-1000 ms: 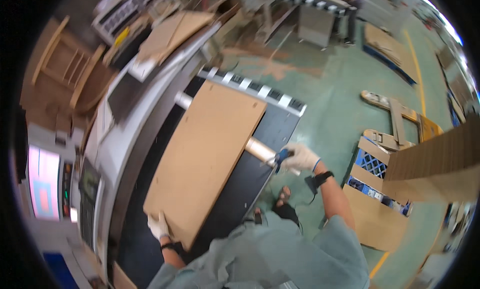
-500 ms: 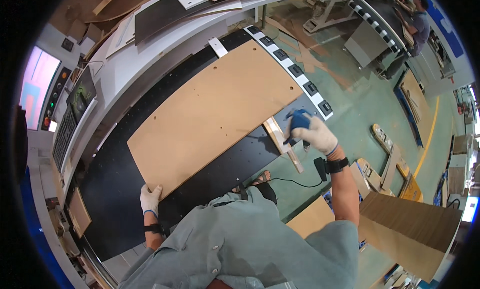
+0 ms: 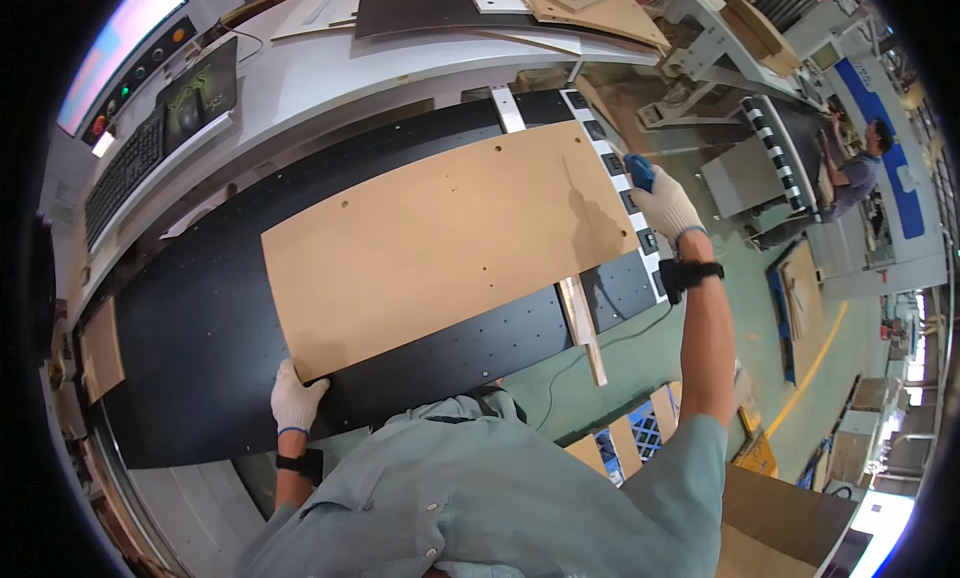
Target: Picking up wooden boards from a stack, placing them on a machine for processing, and using a hand tool to clean the edges.
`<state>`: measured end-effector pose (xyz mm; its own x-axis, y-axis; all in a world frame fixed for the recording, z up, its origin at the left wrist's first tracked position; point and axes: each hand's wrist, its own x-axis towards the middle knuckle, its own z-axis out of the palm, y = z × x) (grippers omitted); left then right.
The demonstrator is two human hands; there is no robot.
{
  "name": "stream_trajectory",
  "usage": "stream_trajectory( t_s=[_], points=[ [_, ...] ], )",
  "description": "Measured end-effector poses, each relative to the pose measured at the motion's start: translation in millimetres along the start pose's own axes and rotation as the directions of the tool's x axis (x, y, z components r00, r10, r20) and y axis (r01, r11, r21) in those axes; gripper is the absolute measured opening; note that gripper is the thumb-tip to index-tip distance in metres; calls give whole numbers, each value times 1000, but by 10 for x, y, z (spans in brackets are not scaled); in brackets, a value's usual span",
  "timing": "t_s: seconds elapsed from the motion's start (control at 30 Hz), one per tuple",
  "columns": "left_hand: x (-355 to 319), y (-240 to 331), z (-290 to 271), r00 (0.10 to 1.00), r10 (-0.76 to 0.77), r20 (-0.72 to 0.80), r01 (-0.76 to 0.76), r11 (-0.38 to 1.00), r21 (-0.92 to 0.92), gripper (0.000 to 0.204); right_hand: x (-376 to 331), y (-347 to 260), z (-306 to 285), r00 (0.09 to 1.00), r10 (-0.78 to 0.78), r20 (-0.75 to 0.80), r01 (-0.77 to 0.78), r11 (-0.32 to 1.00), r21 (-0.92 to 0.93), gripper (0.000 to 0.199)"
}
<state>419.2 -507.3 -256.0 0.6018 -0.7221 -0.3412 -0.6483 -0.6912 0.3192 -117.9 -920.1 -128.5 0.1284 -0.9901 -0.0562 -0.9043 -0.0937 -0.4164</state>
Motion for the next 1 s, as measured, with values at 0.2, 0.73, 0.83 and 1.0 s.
stream_trajectory(
  t_s=[0.2, 0.73, 0.83, 1.0],
  points=[
    [127, 8, -106, 1000, -12, -11, 12, 1000, 9, 59, 500, -430, -153, 986, -27, 164, 103, 874, -475, 36],
    [254, -67, -148, 993, 90, 77, -97, 990, 103, 55, -309, -533, -543, 863, 302, 405, 149, 613, -776, 39],
    [266, -81, -156, 991, 98, 91, -107, 989, 101, 55, -427, -454, -487, 883, 291, 369, 124, 614, -780, 40],
    [280, -108, -127, 981, 180, 69, -187, 975, 121, 59, -430, -675, -214, 924, 173, 341, 124, 708, -695, 41]
  ],
)
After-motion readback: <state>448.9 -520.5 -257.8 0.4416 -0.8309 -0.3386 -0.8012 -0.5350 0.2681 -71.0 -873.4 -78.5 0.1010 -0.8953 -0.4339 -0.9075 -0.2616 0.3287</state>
